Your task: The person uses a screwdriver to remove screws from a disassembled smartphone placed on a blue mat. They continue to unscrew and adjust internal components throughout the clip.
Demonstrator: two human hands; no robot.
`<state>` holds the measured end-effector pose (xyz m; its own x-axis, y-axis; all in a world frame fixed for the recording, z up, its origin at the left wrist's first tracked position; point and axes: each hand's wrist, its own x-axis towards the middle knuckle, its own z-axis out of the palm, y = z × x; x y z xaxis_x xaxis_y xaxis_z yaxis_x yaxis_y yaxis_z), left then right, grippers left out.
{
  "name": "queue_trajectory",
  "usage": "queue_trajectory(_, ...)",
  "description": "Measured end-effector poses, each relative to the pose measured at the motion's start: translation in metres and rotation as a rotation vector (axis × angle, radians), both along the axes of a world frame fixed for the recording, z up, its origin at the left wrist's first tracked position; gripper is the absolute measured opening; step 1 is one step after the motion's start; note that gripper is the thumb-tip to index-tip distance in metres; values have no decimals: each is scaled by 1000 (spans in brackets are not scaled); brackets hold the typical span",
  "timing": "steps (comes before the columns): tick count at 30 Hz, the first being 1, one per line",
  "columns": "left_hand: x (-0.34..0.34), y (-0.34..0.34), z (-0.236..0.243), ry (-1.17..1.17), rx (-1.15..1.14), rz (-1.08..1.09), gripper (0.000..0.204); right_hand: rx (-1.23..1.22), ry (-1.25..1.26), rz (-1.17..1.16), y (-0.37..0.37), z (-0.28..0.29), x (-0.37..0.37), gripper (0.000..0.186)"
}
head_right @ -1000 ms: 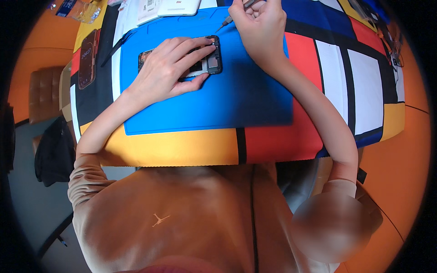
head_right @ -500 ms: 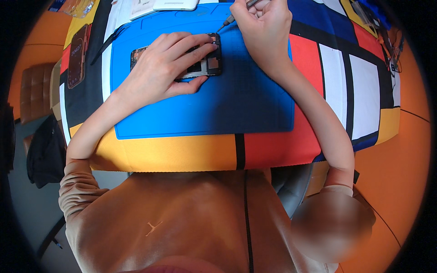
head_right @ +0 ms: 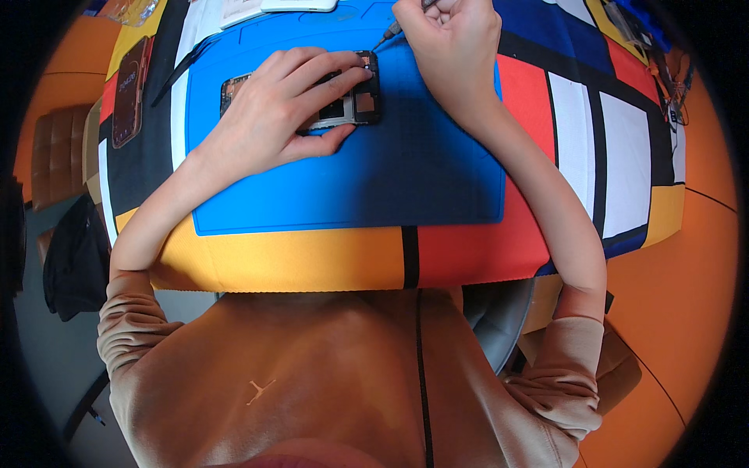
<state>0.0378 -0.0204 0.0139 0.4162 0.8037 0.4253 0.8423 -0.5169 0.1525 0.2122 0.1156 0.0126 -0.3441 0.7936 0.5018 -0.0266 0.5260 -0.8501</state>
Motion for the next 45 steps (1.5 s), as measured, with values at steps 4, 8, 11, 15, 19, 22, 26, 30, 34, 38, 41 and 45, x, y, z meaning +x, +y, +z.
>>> queue_trajectory(4, 0, -1, 0, -3, 2, 3, 54, 32, -36, -20, 1, 0, 0, 22)
queue_trajectory(8, 0, 0, 0, -10, 4, 0, 54, 50, 4, -17, 4, -5, -1, 22)
queue_trajectory(11, 0, -1, 0, -15, 0, -1, 54, 61, -9, -15, 6, -8, 0, 22)
queue_trajectory(15, 0, -1, 0, -24, -25, -2, 53, 78, -10, -14, 6, -7, 0, 23)
queue_trajectory(19, 0, 0, 0, -46, -43, -9, 52, 53, -43, -11, 3, -4, 0, 22)
queue_trajectory(22, 0, 1, 0, -23, -63, -7, 51, 70, -7, -6, 2, -2, -2, 22)
queue_trajectory(26, 1, 0, -1, -22, -73, 4, 51, 49, -52, -4, 1, 0, 0, 21)
queue_trajectory(30, 0, 1, -2, -13, -82, 5, 51, 56, -20, -20, 2, -1, 0, 22)
queue_trajectory(34, 0, 1, -3, -14, -73, 6, 50, 30, -1, -19, 3, -2, 0, 23)
queue_trajectory(38, 0, 1, -3, -31, -61, 0, 48, 36, 12, -6, 3, -1, -2, 23)
queue_trajectory(41, 0, 1, -4, -34, -53, -1, 47, 11, 25, 10, 2, -1, -3, 22)
queue_trajectory(45, 0, 0, -4, -33, -47, -2, 47, 64, -9, -11, 1, -2, -1, 22)
